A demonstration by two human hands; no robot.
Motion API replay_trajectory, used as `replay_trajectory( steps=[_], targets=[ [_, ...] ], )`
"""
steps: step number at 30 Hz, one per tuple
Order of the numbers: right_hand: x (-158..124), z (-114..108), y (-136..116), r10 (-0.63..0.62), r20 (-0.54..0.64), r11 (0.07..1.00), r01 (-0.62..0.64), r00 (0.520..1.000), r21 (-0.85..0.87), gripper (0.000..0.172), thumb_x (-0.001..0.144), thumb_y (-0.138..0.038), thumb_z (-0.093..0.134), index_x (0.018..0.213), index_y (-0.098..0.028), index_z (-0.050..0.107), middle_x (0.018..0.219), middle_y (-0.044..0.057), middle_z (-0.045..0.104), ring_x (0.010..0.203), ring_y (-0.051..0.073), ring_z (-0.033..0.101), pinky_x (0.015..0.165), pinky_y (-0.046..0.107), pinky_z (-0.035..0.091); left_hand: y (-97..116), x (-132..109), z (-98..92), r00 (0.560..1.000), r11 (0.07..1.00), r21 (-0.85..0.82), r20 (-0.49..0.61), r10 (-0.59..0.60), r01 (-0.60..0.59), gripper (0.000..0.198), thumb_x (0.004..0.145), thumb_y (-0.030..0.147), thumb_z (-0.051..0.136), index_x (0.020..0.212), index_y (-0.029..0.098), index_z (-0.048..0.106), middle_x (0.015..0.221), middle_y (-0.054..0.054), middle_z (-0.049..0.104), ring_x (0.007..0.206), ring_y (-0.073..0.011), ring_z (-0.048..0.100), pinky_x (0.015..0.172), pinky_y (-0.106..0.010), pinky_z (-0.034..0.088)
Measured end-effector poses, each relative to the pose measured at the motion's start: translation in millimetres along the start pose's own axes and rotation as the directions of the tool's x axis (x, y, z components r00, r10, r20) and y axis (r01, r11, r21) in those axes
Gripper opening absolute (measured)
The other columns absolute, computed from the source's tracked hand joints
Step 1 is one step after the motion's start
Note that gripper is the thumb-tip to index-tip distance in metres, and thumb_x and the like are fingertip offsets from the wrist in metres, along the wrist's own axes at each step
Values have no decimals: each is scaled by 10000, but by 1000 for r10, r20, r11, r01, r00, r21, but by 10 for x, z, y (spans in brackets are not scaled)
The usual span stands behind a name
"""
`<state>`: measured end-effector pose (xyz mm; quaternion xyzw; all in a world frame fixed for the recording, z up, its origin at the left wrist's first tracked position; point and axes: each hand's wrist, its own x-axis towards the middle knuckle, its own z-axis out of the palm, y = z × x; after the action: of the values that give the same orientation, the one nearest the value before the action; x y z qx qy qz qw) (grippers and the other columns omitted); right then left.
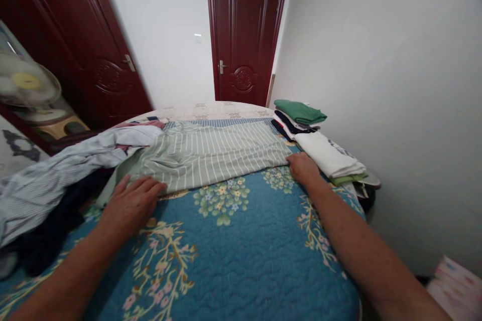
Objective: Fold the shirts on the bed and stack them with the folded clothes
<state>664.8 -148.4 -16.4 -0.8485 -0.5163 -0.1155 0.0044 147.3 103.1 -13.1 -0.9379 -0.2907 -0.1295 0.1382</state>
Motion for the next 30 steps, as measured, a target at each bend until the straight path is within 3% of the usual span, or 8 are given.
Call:
replay_trajectory(
  steps=[3,9,11,17,24,30],
  targets=[
    [55,-18,-65,117,16,993,-118,993,3,414,1036,-133,429,1323,-175,724,1316,161,724,1102,247,712,965,339,520,-76,-71,68,994,994,2,5,-110,110,420,994,184,430,1234,288,759,1312,-86,767,1384,-383,573,1285,-730,137],
    [48,60,48,225,-83,974,-221,971,46,364,1064,-193,419,1254,-122,722,1245,199,733,1066,270,726,927,359,551,-70,-97,85,987,987,-30,21,-160,161,358,972,140,511,1178,242,786,1193,-110,794,1296,-352,634,1289,-707,138],
    [42,109,95,201,-93,979,-198,975,47,354,1048,-168,421,1211,-114,730,1219,200,739,1046,275,729,911,365,558,-67,-127,65,984,984,-17,6,-180,180,341,980,142,516,1161,243,787,1183,-103,798,1322,-345,615,1292,-684,137],
    [70,301,145,-30,-234,996,48,972,72,370,1005,-149,476,1303,-138,695,1347,167,715,1144,249,706,958,332,553,34,-186,-55,970,969,57,-61,-235,238,272,976,181,558,1129,249,772,1276,-115,754,1331,-360,558,1224,-677,248],
    [128,500,310,11,-292,993,24,956,114,339,990,-204,482,1207,-134,733,1228,167,761,1106,279,721,1002,391,555,115,-176,-165,958,957,46,16,-287,286,284,983,150,491,984,226,764,1050,-118,779,1205,-337,641,1195,-656,292],
    [-18,378,281,61,-203,992,-38,977,118,358,976,-204,459,1172,-136,751,1221,203,755,1114,299,726,978,395,558,135,-334,-307,959,959,0,15,-284,284,322,963,142,495,1053,234,790,1043,-112,801,1077,-314,722,1266,-679,181]
  ],
)
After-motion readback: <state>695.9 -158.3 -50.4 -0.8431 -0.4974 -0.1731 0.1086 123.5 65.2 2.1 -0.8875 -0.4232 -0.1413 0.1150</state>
